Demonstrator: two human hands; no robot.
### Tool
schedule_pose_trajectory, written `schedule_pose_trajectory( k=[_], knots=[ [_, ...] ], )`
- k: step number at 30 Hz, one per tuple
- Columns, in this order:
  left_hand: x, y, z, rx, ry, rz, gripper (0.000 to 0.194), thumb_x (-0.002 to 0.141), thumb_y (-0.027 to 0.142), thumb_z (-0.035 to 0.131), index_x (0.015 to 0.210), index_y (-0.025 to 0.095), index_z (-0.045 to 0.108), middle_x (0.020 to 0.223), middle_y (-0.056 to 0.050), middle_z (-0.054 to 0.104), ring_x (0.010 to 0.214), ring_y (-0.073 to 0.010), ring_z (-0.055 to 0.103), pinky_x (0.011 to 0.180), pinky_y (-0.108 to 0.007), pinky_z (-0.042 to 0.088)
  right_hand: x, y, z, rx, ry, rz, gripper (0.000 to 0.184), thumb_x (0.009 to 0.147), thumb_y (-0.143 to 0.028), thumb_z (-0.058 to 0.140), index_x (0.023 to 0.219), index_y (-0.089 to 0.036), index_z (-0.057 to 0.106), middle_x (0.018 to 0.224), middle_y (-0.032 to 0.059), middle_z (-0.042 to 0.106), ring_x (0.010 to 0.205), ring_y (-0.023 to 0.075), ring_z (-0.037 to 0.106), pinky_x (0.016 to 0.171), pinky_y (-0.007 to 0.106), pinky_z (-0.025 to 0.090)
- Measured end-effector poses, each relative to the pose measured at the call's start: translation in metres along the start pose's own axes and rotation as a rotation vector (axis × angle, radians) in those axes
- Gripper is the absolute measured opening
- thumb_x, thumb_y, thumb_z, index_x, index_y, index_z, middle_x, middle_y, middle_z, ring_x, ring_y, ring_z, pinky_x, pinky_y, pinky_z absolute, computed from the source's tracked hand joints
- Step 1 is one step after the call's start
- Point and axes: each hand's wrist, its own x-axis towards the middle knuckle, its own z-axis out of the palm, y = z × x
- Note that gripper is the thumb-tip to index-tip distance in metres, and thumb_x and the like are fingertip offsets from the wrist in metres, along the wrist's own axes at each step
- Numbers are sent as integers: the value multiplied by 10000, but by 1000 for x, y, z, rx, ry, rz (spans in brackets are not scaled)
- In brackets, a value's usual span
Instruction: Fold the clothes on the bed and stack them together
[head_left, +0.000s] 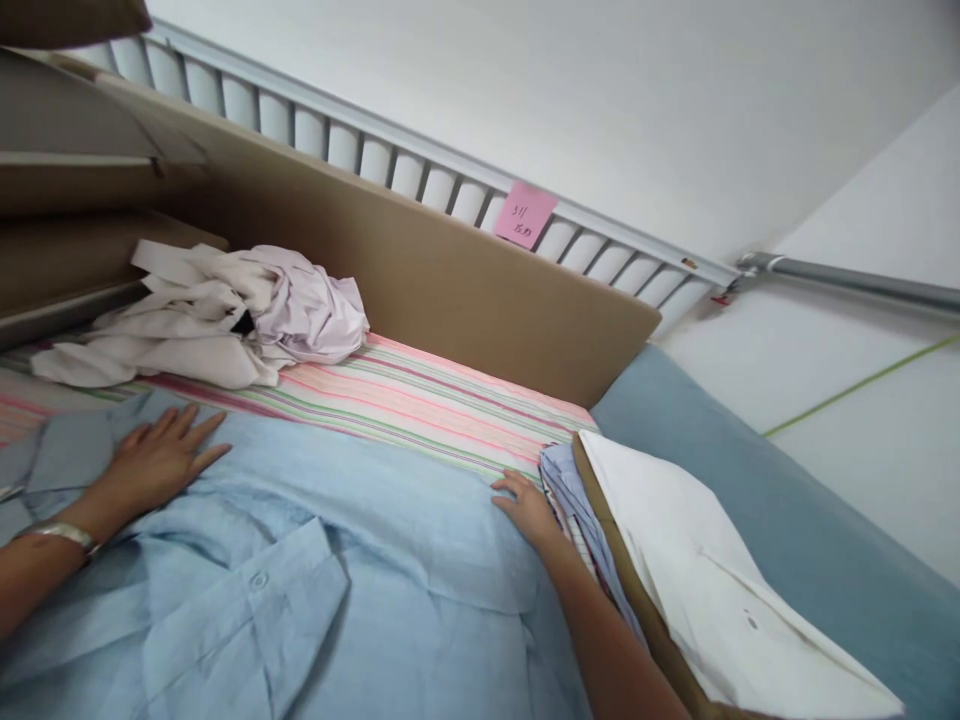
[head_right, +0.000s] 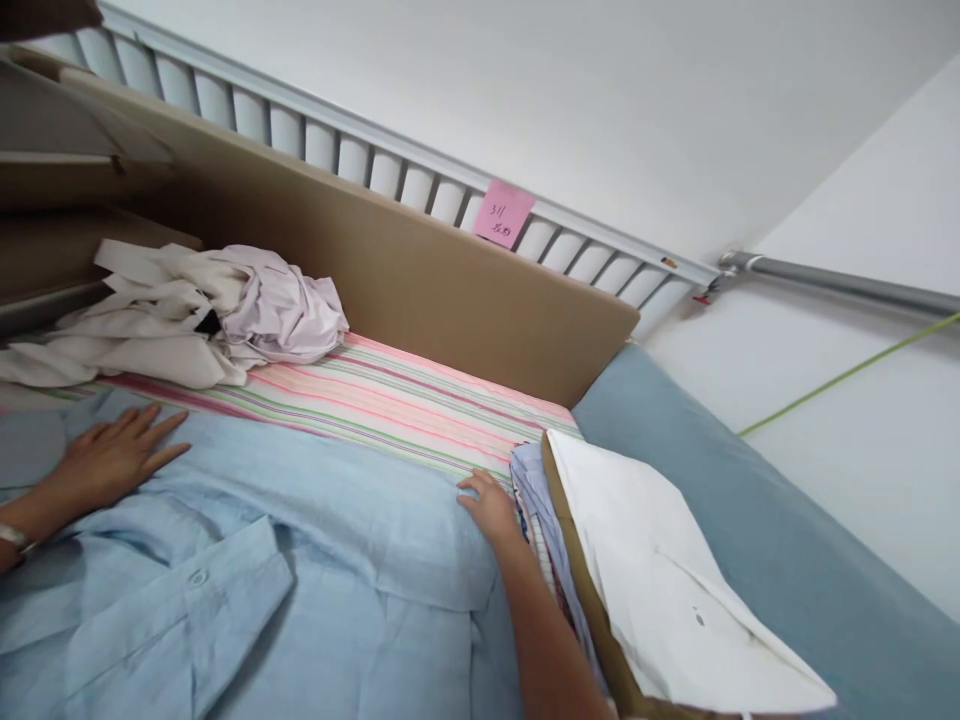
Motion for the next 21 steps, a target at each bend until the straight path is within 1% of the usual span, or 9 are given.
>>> schedule_pose_trajectory(
  k=[2,6,7,9,12,16,18,21],
  knots=[
    [-1,1,-3,8,3,7,589,867,478,335,1409,249,349,1465,-46,376,1388,-306,183,1089,-478,208,3,0,4,15,25,10,233,746,-235,555,928,-168,685,1287,118,558,1252,210,451,1078,376,295],
    [-1,0,-3,-7,14,23,588,855,465,367,1402,251,356,1423,-42,445,1381,-312,207,1081,-492,224,6,1,9,42,46,8,296,738,-261,572,1014,-191,653,1338,98,512,1260,200,436,1074,373,293],
    [-1,-1,-2,-18,19,25,588,853,467,373,1401,254,357,1416,-36,454,1380,-311,210,1082,-494,224,7,1,10,47,46,7,275,737,-267,572,989,-197,659,1338,91,512,1257,198,438,1068,368,298],
    [0,-2,-1,-39,27,22,582,855,464,387,1400,262,356,1415,-24,456,1379,-308,216,1085,-491,227,9,0,14,51,55,12,192,744,-265,550,878,-195,669,1312,89,535,1240,194,453,1057,354,308],
    [-1,-1,0,-45,37,20,566,870,444,413,1401,258,352,1441,-29,422,1372,-314,238,1077,-489,242,11,0,19,51,91,12,155,753,-251,506,770,-190,647,1247,96,578,1225,186,463,1045,328,312],
    [-3,1,-6,-19,54,28,568,899,461,384,1416,226,353,1491,-97,326,1365,-326,262,1069,-485,245,18,5,15,46,142,7,169,763,-272,452,737,-204,605,1178,97,609,1160,191,507,1019,337,336],
    [-2,2,-11,-27,10,18,584,903,485,358,1424,222,348,1499,-133,298,1373,-326,252,1074,-487,232,26,9,11,34,159,15,173,763,-285,433,720,-212,584,1134,96,621,1109,205,532,993,357,354],
    [5,5,-20,-55,-85,-19,582,909,502,310,1431,248,336,1507,-152,268,1385,-327,225,1070,-513,224,41,11,11,-14,164,53,174,760,-295,426,686,-216,563,964,86,648,985,222,562,910,368,386]
  ],
)
